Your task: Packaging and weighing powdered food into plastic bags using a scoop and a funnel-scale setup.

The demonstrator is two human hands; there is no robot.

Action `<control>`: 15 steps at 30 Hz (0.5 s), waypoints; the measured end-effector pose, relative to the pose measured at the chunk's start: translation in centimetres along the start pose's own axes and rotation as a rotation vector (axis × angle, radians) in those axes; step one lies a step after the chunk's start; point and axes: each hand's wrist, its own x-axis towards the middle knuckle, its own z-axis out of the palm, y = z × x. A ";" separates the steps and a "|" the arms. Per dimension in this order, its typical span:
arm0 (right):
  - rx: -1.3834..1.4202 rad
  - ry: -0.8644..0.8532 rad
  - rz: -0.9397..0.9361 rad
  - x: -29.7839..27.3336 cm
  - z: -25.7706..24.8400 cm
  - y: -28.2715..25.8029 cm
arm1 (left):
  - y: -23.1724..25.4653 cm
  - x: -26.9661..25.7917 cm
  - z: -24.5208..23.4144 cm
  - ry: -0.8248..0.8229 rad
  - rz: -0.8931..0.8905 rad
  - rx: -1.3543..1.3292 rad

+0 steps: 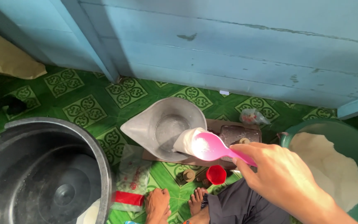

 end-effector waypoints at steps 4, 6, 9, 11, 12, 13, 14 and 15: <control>-0.066 0.104 -0.156 0.4 2.0 0.7 | 0.1 0.0 -0.3 -0.017 -0.015 -0.009; -0.082 0.157 -0.233 0.4 2.9 0.8 | -0.1 0.2 0.1 -0.011 -0.024 -0.005; -0.089 0.233 -0.342 0.5 3.7 0.6 | -0.3 0.6 0.5 -0.013 -0.022 -0.013; -0.160 0.262 -0.450 0.4 4.3 0.8 | -0.8 1.1 1.3 0.024 -0.025 -0.023; -0.159 0.261 -0.451 0.3 4.6 0.9 | -0.4 0.6 0.6 0.025 -0.026 -0.023; -0.207 0.265 -0.484 0.2 4.9 1.1 | -0.1 0.3 -0.1 -0.018 -0.014 -0.029; -0.254 0.269 -0.517 0.2 5.2 1.3 | 0.2 -0.1 -0.9 -0.061 -0.002 -0.036; -0.253 0.270 -0.516 0.0 5.1 1.3 | 0.1 -0.2 -0.9 -0.061 -0.002 -0.034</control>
